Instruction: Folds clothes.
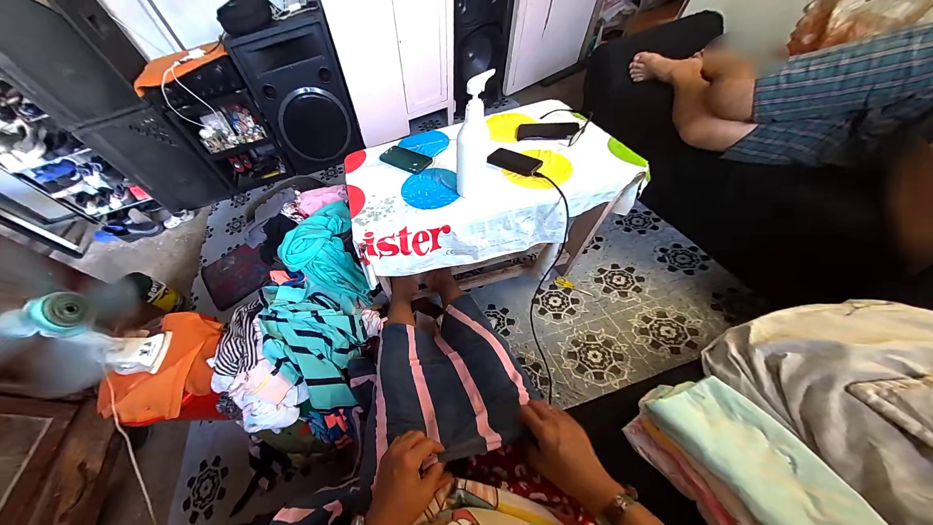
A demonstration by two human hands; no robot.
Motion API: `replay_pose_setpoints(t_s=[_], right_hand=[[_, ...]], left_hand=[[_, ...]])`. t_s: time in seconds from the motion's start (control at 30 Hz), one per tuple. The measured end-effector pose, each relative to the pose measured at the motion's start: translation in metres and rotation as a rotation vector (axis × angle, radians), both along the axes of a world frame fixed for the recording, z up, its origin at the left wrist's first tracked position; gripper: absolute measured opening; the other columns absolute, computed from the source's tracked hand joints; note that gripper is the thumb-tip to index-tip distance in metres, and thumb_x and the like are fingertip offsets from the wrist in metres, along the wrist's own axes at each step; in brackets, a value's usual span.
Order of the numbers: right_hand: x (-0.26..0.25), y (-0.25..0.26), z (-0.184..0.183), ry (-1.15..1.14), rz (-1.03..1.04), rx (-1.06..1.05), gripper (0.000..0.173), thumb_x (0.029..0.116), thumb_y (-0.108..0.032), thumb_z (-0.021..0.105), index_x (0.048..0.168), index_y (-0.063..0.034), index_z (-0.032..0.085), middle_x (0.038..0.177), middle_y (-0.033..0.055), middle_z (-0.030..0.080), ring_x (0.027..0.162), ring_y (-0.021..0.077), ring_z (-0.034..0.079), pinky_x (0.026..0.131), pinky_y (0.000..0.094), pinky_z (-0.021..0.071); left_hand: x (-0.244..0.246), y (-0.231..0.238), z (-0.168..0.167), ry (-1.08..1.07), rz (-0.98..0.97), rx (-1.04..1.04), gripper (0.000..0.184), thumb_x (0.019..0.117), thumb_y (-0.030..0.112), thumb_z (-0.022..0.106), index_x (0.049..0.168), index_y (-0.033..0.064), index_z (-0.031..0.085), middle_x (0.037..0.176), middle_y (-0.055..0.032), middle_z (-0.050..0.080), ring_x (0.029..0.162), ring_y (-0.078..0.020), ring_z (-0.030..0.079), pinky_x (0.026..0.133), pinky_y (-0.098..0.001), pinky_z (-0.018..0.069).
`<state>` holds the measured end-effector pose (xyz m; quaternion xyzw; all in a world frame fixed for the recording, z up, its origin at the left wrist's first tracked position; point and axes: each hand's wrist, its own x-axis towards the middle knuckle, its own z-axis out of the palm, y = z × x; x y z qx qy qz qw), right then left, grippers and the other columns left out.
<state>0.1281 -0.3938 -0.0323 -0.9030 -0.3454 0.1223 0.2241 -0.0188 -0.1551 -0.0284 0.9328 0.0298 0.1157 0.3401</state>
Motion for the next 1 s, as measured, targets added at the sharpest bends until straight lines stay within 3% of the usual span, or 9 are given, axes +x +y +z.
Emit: replay_pose_setpoints(t_s=[0.17,0.3,0.4,0.6,0.73,0.83,0.9,0.93,1.0], right_hand=[[0.056,-0.032,0.031,-0.111,-0.206,0.129,0.020,0.0774,0.006,0.073,0.097,0.0036,0.072,0.106,0.0269,0.068,0.092,0.0471,0.069,0.073,0.0659,0.0547],[0.094,-0.048,0.077,-0.335,-0.122,0.558,0.020,0.0815,-0.001,0.057,0.091,0.0044,0.074,0.097,0.0224,0.070,0.090,0.0322,0.069,0.080,0.0478,0.0558],[0.103,-0.054,0.119,-0.346,-0.117,0.740,0.022,0.0852,-0.011,0.059,0.091,0.0062,0.071,0.096,0.0135,0.069,0.092,0.0116,0.066,0.084,0.0278,0.0543],[0.128,-0.093,0.145,-0.114,0.128,0.667,0.010,0.0865,-0.026,0.069,0.090,-0.0198,0.076,0.092,-0.0106,0.072,0.086,-0.0025,0.067,0.078,0.0166,0.0569],[0.133,-0.123,0.143,0.125,0.279,0.643,0.013,0.0923,-0.034,0.072,0.103,-0.0303,0.077,0.098,-0.0135,0.074,0.091,-0.0011,0.068,0.080,0.0166,0.0573],[0.137,-0.112,0.130,0.326,0.310,0.821,0.016,0.0984,-0.031,0.067,0.110,-0.0284,0.078,0.102,-0.0149,0.074,0.094,-0.0021,0.068,0.084,0.0174,0.0569],[0.145,-0.089,0.113,0.264,0.124,0.582,0.017,0.0958,-0.012,0.061,0.101,-0.0118,0.077,0.091,-0.0044,0.075,0.084,0.0038,0.069,0.080,0.0260,0.0591],[0.152,-0.075,0.111,0.220,0.060,0.407,0.017,0.0961,-0.002,0.061,0.105,0.0013,0.076,0.093,0.0120,0.074,0.085,0.0190,0.069,0.083,0.0435,0.0566],[0.163,-0.053,0.122,0.132,-0.078,0.336,0.018,0.0972,0.004,0.060,0.109,0.0075,0.074,0.098,0.0228,0.073,0.091,0.0297,0.069,0.088,0.0568,0.0529]], left_hand=[[-0.019,0.011,-0.010,-0.011,0.046,0.140,0.020,0.0765,0.008,0.070,0.095,0.0074,0.078,0.083,-0.0093,0.070,0.076,-0.0268,0.071,0.069,-0.0448,0.0593],[-0.040,0.034,-0.018,0.176,0.137,0.131,0.023,0.0739,0.004,0.077,0.097,0.0029,0.076,0.099,-0.0156,0.074,0.097,-0.0349,0.072,0.083,-0.0542,0.0585],[-0.059,0.067,-0.012,0.273,0.180,0.137,0.023,0.0751,0.009,0.081,0.097,0.0023,0.076,0.095,-0.0159,0.075,0.093,-0.0367,0.072,0.086,-0.0594,0.0537],[-0.099,0.147,0.019,0.207,0.192,0.072,0.017,0.0792,0.020,0.080,0.087,0.0046,0.076,0.099,-0.0177,0.072,0.100,-0.0418,0.066,0.089,-0.0667,0.0490],[-0.113,0.172,0.061,-0.118,0.027,-0.522,0.015,0.0948,0.041,0.069,0.103,0.0287,0.073,0.116,0.0106,0.071,0.112,-0.0045,0.064,0.098,-0.0260,0.0533],[-0.099,0.175,0.066,-0.013,-0.099,-0.579,0.019,0.0969,0.040,0.066,0.106,0.0258,0.075,0.101,0.0150,0.073,0.095,0.0043,0.066,0.087,-0.0194,0.0547],[-0.076,0.183,0.052,0.342,-0.004,-0.161,0.021,0.0962,0.024,0.067,0.093,0.0056,0.076,0.080,-0.0067,0.071,0.074,-0.0172,0.067,0.073,-0.0401,0.0562],[-0.060,0.189,0.053,0.523,0.065,0.024,0.024,0.0998,0.020,0.064,0.102,-0.0008,0.076,0.088,-0.0210,0.073,0.085,-0.0366,0.071,0.081,-0.0592,0.0546],[-0.036,0.206,0.072,0.438,0.276,0.165,0.027,0.1031,0.014,0.058,0.116,-0.0034,0.073,0.106,-0.0289,0.072,0.103,-0.0479,0.068,0.095,-0.0698,0.0481]])
